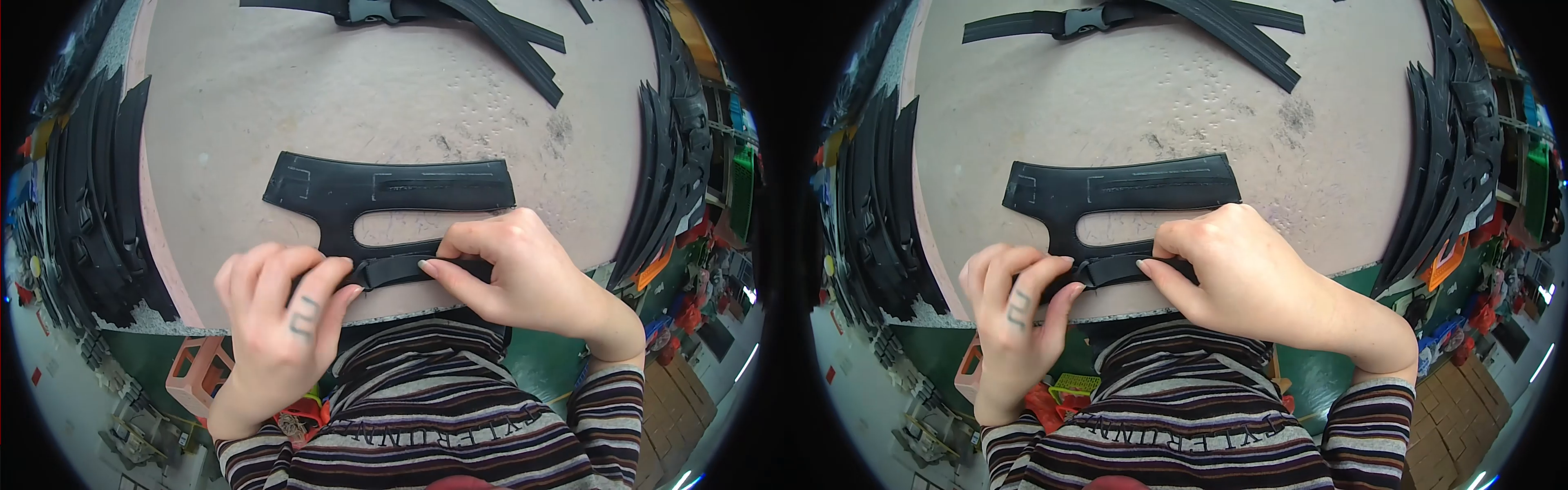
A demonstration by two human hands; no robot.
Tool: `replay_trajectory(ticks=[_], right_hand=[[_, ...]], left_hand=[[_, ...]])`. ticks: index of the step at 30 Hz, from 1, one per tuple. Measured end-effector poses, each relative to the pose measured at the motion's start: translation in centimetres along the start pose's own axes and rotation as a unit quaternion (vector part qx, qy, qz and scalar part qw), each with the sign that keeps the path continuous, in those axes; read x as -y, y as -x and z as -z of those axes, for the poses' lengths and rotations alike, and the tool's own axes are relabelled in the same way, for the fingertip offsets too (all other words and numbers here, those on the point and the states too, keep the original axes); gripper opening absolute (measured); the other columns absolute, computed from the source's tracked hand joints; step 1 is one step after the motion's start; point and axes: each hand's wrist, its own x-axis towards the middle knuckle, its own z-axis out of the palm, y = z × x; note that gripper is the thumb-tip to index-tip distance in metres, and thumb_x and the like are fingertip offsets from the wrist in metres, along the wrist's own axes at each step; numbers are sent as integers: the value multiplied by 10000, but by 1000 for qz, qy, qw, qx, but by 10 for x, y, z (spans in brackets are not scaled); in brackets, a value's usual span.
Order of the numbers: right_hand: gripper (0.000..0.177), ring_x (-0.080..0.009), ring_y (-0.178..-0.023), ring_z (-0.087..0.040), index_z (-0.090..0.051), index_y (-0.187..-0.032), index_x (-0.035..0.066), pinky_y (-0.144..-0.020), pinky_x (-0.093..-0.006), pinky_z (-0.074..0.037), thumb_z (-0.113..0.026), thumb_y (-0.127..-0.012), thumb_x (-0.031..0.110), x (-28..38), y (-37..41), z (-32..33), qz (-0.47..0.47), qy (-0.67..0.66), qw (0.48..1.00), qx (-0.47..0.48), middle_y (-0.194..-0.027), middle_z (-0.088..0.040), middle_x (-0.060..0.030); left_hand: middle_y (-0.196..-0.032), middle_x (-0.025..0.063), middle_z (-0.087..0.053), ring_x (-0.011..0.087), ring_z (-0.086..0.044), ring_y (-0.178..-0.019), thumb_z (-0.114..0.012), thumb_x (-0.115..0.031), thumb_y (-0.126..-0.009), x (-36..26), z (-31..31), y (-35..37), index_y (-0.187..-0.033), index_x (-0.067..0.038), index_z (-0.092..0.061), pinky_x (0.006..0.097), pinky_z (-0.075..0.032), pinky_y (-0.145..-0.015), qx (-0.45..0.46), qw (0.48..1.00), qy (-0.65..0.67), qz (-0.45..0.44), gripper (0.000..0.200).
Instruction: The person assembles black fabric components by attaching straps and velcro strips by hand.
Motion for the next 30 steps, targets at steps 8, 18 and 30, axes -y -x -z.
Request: replay_trajectory(ticks=[8,18,30], right_hand=[[220,-332,-565,-651,-680,-763,2,-523,-377,-506,-763,-879,170,-8,21,1,12,30,998,-52,-646,-650,-167],[256,-64,-513,-631,-688,-780,-26,-454,-204,-459,-741,-948,159,-44,81,19,-181,-209,953,-126,-583,-633,-16],[272,-43,-484,-582,-644,-734,-3,-452,-198,-410,-751,-935,147,-49,76,21,-120,-115,977,-136,-553,-603,-1]], left_hand=[[-970,35,-620,185,-559,-876,-765,-53,-753,0,-26,7,-1178,-56,-784,339,-460,-732,-29,959,-137,-248,426],[-1098,157,-646,279,-626,-1031,-635,117,-776,-7,-45,13,-1163,102,-719,402,-602,-886,-51,952,-130,-273,396],[-1128,106,-563,267,-568,-1070,-714,-146,-859,-24,-39,13,-1349,-60,-677,487,-484,-1005,29,953,-186,-237,499]])
